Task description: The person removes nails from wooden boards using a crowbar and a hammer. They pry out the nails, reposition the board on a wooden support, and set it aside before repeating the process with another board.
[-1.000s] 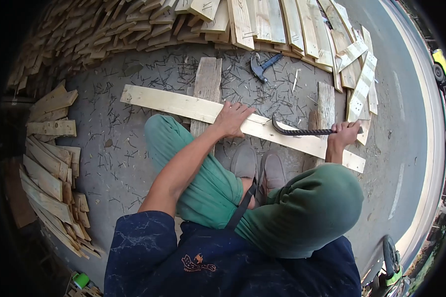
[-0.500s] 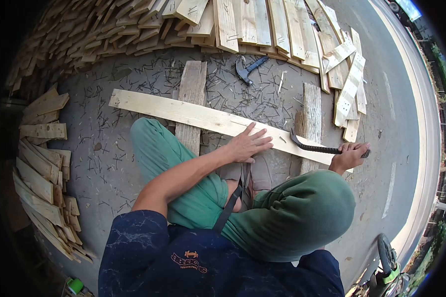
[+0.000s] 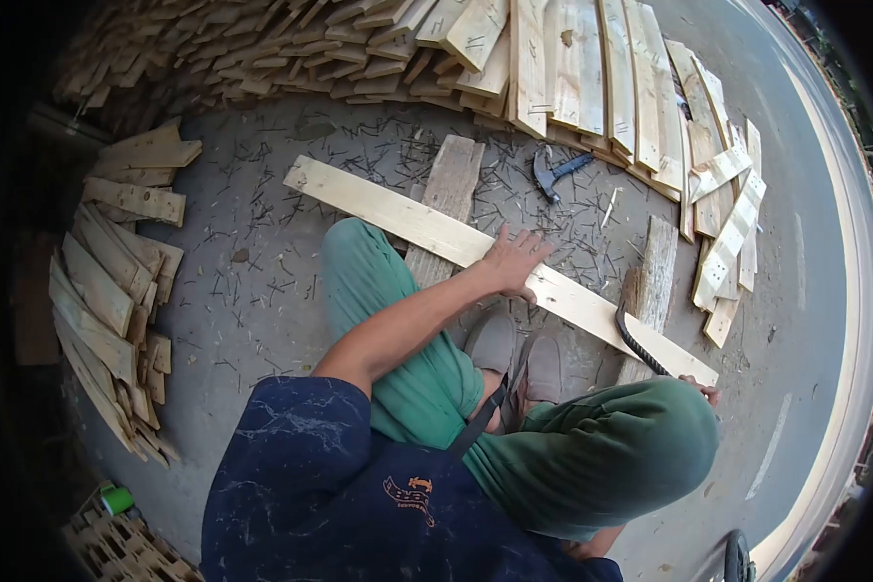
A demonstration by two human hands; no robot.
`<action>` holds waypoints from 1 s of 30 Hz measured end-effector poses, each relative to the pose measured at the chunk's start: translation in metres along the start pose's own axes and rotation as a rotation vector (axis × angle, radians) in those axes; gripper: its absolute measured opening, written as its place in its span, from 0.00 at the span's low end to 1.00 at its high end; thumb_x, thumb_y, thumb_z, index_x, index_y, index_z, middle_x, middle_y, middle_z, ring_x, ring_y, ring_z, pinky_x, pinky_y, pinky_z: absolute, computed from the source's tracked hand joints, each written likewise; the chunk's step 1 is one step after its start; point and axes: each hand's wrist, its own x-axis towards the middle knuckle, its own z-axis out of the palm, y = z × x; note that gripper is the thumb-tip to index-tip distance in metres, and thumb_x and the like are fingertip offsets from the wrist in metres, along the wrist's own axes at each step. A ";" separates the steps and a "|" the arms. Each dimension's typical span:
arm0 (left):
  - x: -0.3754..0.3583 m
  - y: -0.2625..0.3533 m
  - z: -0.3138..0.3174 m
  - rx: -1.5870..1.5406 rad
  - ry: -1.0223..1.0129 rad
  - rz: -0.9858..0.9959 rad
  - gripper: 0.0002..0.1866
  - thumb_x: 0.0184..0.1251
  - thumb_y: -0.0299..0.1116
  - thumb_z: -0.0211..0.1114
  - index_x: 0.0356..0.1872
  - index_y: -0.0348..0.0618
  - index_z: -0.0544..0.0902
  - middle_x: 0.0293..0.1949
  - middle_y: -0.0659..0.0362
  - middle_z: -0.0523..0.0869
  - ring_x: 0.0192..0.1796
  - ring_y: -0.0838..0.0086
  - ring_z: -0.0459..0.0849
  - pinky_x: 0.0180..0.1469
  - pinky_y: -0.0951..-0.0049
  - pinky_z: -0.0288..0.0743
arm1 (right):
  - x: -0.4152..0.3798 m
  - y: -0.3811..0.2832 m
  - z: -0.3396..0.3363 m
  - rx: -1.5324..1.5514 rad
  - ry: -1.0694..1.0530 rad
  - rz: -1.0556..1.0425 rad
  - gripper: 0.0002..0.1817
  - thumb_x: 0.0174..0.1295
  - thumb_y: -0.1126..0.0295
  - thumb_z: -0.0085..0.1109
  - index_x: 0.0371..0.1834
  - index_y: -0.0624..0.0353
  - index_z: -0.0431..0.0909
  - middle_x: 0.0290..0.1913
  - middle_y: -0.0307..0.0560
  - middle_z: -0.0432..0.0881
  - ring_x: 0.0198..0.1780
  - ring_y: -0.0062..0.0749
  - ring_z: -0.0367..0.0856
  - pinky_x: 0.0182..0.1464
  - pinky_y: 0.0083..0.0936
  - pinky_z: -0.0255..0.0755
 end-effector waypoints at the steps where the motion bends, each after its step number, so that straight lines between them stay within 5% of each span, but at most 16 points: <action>1: -0.011 -0.010 -0.002 0.049 -0.023 -0.029 0.62 0.41 0.66 0.76 0.76 0.49 0.56 0.74 0.48 0.63 0.76 0.48 0.58 0.71 0.35 0.49 | 0.002 -0.001 0.001 -0.011 -0.024 0.039 0.20 0.73 0.57 0.55 0.22 0.52 0.67 0.19 0.40 0.67 0.25 0.27 0.72 0.34 0.29 0.73; 4: -0.041 -0.048 -0.013 0.084 -0.114 -0.126 0.64 0.36 0.61 0.81 0.76 0.50 0.55 0.73 0.48 0.64 0.76 0.48 0.58 0.71 0.36 0.50 | 0.020 -0.007 -0.002 -0.083 -0.145 0.077 0.20 0.72 0.57 0.56 0.22 0.52 0.67 0.19 0.39 0.67 0.25 0.26 0.71 0.35 0.29 0.72; 6: -0.048 -0.063 0.009 0.136 0.004 -0.167 0.62 0.31 0.54 0.85 0.73 0.51 0.62 0.68 0.49 0.71 0.73 0.51 0.65 0.69 0.39 0.55 | 0.034 -0.011 0.002 -0.119 -0.239 0.076 0.20 0.72 0.58 0.57 0.22 0.52 0.67 0.19 0.39 0.67 0.24 0.26 0.71 0.35 0.28 0.72; 9: -0.028 -0.055 0.017 0.124 0.107 -0.076 0.51 0.31 0.49 0.85 0.64 0.51 0.71 0.54 0.56 0.82 0.61 0.59 0.77 0.63 0.45 0.64 | 0.045 -0.010 0.024 -0.165 -0.430 0.061 0.20 0.72 0.59 0.58 0.22 0.51 0.67 0.18 0.38 0.66 0.24 0.25 0.70 0.35 0.28 0.72; 12: 0.000 0.004 0.023 0.023 0.219 0.064 0.55 0.32 0.50 0.84 0.69 0.51 0.66 0.58 0.57 0.79 0.64 0.63 0.75 0.65 0.49 0.62 | 0.007 -0.004 0.089 -0.283 -0.507 -0.033 0.19 0.71 0.65 0.59 0.21 0.52 0.66 0.17 0.36 0.63 0.21 0.22 0.66 0.37 0.27 0.71; 13: 0.013 0.024 0.034 -0.019 0.357 0.145 0.57 0.33 0.51 0.84 0.71 0.51 0.64 0.60 0.57 0.78 0.65 0.65 0.74 0.67 0.48 0.60 | -0.007 -0.003 0.109 -0.294 -0.613 -0.074 0.20 0.72 0.64 0.59 0.21 0.52 0.65 0.17 0.36 0.63 0.21 0.22 0.66 0.36 0.27 0.70; 14: 0.034 0.039 0.047 -0.100 0.349 0.213 0.57 0.33 0.53 0.84 0.70 0.53 0.65 0.61 0.55 0.77 0.69 0.58 0.69 0.68 0.44 0.57 | -0.017 -0.002 0.126 -0.310 -0.717 -0.118 0.20 0.72 0.64 0.58 0.21 0.52 0.64 0.17 0.36 0.62 0.22 0.23 0.66 0.36 0.27 0.69; 18: 0.030 0.053 0.032 -0.073 0.366 0.211 0.58 0.34 0.62 0.80 0.70 0.51 0.65 0.65 0.54 0.72 0.69 0.58 0.67 0.69 0.46 0.55 | -0.059 0.001 0.188 -0.271 -1.055 -0.285 0.22 0.70 0.56 0.60 0.24 0.51 0.61 0.15 0.35 0.60 0.18 0.22 0.61 0.29 0.24 0.65; 23: -0.006 -0.017 0.036 -0.022 0.369 0.307 0.53 0.39 0.64 0.76 0.68 0.46 0.67 0.64 0.51 0.73 0.68 0.59 0.70 0.68 0.52 0.60 | -0.095 0.027 0.259 -0.161 -1.196 -0.094 0.23 0.71 0.54 0.58 0.24 0.50 0.59 0.13 0.33 0.58 0.13 0.17 0.52 0.17 0.17 0.49; 28: -0.001 -0.008 0.046 -0.217 0.382 0.183 0.50 0.43 0.61 0.75 0.68 0.47 0.68 0.64 0.54 0.76 0.64 0.59 0.76 0.69 0.56 0.61 | -0.152 0.101 0.315 -0.230 -1.331 0.079 0.24 0.67 0.56 0.63 0.22 0.53 0.60 0.14 0.34 0.63 0.14 0.16 0.58 0.17 0.18 0.53; 30: -0.008 -0.008 0.030 0.013 0.340 0.176 0.52 0.44 0.66 0.73 0.70 0.47 0.66 0.64 0.56 0.74 0.68 0.64 0.70 0.68 0.58 0.60 | -0.172 0.142 0.321 -0.340 -1.361 0.114 0.25 0.63 0.57 0.68 0.19 0.53 0.62 0.16 0.31 0.65 0.19 0.13 0.62 0.21 0.17 0.56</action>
